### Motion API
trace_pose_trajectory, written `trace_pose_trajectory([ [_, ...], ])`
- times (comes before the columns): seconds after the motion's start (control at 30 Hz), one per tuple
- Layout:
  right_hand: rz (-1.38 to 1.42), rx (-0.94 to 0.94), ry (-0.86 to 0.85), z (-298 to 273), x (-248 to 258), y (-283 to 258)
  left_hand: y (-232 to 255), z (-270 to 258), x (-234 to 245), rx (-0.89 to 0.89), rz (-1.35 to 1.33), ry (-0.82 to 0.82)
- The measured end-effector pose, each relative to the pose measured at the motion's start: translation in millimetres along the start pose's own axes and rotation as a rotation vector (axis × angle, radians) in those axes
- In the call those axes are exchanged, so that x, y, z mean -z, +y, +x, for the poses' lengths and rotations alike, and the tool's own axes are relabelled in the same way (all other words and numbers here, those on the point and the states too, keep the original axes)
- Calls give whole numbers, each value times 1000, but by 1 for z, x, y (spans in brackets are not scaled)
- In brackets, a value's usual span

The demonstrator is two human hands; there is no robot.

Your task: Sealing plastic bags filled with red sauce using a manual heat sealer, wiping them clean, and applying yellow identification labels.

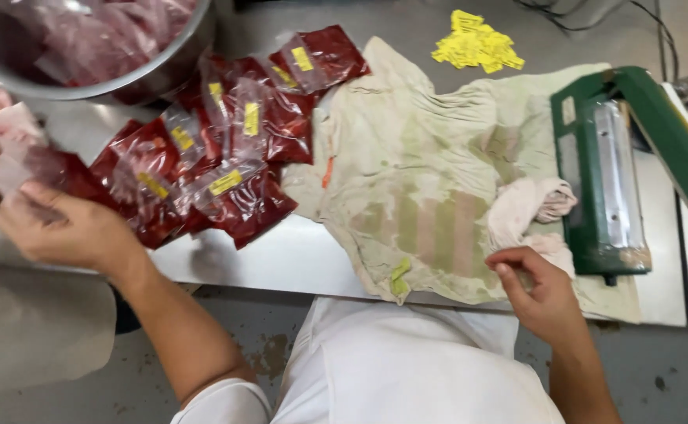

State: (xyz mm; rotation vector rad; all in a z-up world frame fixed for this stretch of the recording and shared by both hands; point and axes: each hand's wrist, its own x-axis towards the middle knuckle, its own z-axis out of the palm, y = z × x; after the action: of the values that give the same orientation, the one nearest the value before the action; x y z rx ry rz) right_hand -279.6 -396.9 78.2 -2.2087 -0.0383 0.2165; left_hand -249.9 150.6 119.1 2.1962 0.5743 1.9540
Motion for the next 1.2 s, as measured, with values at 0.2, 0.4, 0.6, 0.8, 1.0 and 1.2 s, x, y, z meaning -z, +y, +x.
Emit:
trace_pose_trajectory([
  [0.2, 47, 64, -73, 10, -5, -28, 66, -10, 27, 24, -175, -342],
  [0.4, 288, 194, 37, 32, -19, -38, 156, -65, 1, 249, -857, -720],
  [0.6, 470, 281, 14, 67, -22, 12, 243, -138, -23, 327, -1300, -1289],
  [0.8, 414, 292, 226, 52, -20, 24, 259, -181, -24, 300, -1279, -1527],
  [1.0, 467, 196, 246, 48, -21, 40, 243, -200, -39, 341, -1232, -1580],
  [1.2, 414, 84, 249, 49, -16, 60, 248, -204, -41, 405, -1249, -1569],
])
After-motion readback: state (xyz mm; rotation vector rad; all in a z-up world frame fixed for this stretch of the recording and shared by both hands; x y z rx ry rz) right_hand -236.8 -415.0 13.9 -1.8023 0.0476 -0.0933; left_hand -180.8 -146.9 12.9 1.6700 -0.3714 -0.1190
